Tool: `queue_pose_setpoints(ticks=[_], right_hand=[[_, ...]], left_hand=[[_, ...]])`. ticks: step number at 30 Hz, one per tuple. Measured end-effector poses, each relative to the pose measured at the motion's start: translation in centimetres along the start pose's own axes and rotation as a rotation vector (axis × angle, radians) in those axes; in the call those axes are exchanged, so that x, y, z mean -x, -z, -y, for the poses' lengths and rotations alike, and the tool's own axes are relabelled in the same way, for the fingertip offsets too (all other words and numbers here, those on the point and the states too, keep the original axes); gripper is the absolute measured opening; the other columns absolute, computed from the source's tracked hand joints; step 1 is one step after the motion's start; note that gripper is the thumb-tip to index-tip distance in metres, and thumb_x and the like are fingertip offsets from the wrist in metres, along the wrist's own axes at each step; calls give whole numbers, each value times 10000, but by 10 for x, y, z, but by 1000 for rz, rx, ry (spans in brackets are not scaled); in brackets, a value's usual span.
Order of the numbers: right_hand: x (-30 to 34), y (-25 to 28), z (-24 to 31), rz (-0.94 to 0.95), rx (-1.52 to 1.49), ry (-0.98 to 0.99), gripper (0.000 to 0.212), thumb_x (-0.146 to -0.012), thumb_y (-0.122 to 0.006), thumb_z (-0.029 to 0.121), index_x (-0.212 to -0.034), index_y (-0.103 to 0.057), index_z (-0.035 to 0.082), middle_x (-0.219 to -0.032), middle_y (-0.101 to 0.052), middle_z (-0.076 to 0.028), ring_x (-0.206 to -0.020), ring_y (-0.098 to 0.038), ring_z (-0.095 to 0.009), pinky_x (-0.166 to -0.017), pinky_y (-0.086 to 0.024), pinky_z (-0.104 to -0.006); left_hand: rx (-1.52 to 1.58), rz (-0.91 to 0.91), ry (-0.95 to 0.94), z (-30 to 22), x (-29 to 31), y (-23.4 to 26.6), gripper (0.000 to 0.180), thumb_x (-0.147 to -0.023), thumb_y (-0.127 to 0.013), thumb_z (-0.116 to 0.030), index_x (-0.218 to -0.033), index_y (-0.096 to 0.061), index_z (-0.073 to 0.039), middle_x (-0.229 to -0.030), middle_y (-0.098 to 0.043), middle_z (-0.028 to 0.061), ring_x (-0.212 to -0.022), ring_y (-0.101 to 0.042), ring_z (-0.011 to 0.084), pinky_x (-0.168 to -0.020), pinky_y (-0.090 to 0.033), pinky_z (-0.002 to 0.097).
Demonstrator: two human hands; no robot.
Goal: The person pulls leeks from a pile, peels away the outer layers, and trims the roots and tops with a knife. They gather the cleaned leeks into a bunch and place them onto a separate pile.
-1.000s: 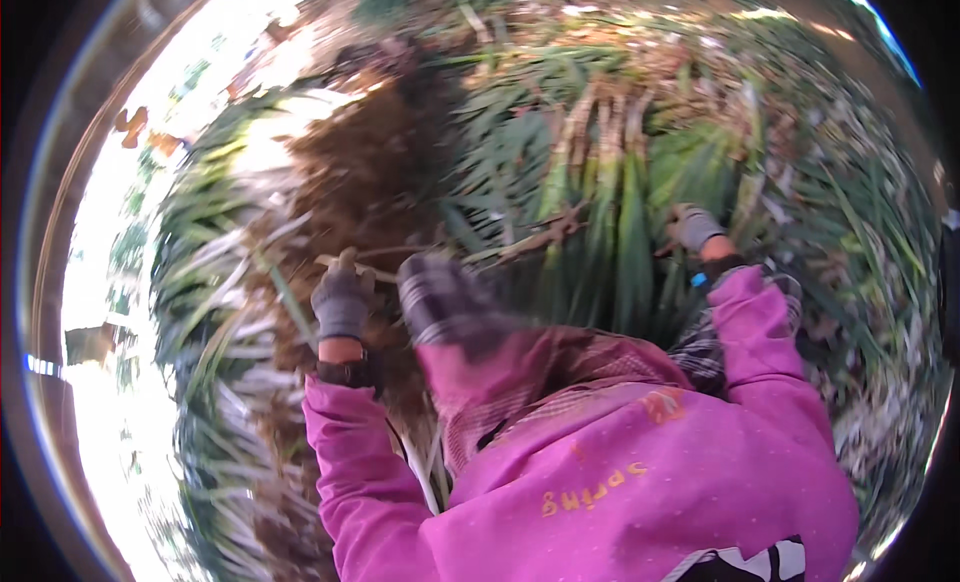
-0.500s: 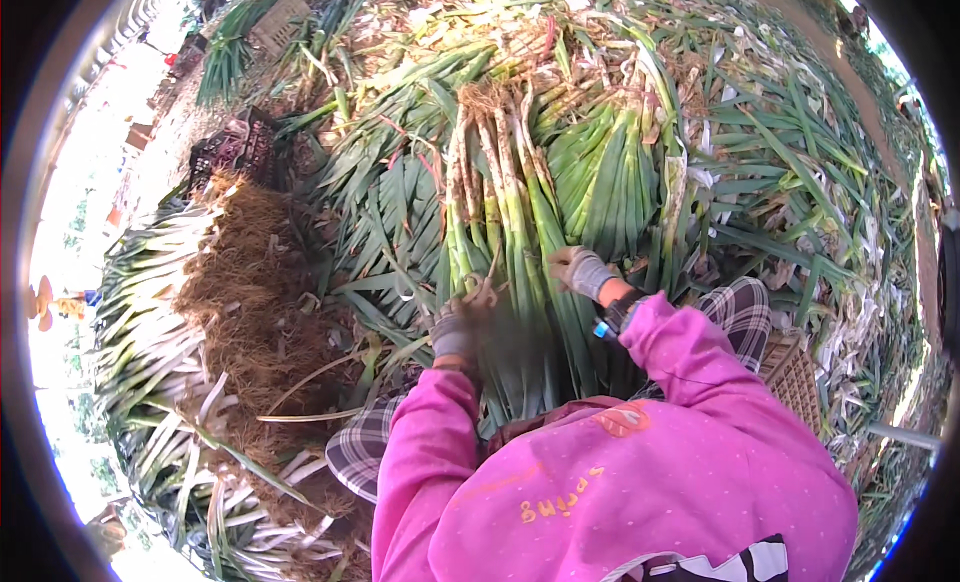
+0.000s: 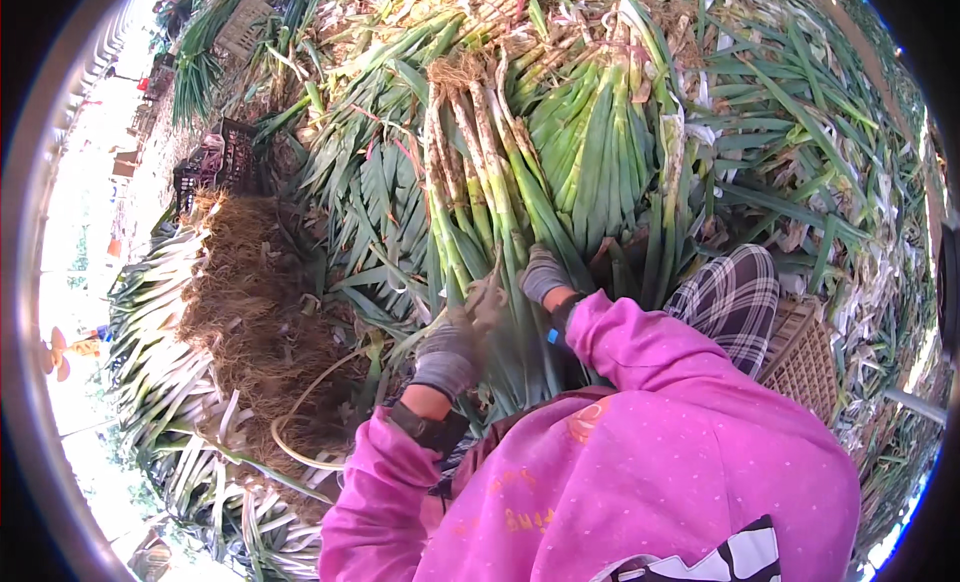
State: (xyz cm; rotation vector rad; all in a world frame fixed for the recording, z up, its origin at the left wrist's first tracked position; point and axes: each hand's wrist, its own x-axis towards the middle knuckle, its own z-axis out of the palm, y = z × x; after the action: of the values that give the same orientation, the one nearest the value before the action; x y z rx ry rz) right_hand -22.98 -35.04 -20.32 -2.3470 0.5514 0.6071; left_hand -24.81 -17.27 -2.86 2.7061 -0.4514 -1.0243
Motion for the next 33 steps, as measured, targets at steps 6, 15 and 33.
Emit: queue_pose_setpoints(ticks=[6,15,33], right_hand=[[1,11,6,41,-336,-76,766,-606,-699,330,-1212,-389,-23,-1131,-499,-282,-1045,-514,-369,-884,-421,-391],[20,20,-9,-28,-500,40,869,-575,-743,342,-1257,-323,4,-1103,-524,-246,-1008,-538,-333,-879,-418,-367],[21,46,-20,34,-597,138,548,-628,-700,200,-1110,-512,22,-964,-598,-180,-873,-585,-275,-794,-448,-335]], left_hand=[[-80,-90,111,-28,15,-23,549,-784,-538,-383,-1142,-368,-3,-974,-567,236,-823,-570,408,-683,-458,454],[44,-72,30,-47,25,-2,418,-803,-511,-370,-1068,-451,-52,-862,-588,221,-820,-582,382,-683,-462,461],[-124,-164,35,-30,-163,56,469,-816,-443,-381,-1067,-507,11,-956,-599,235,-926,-578,365,-816,-452,415]])
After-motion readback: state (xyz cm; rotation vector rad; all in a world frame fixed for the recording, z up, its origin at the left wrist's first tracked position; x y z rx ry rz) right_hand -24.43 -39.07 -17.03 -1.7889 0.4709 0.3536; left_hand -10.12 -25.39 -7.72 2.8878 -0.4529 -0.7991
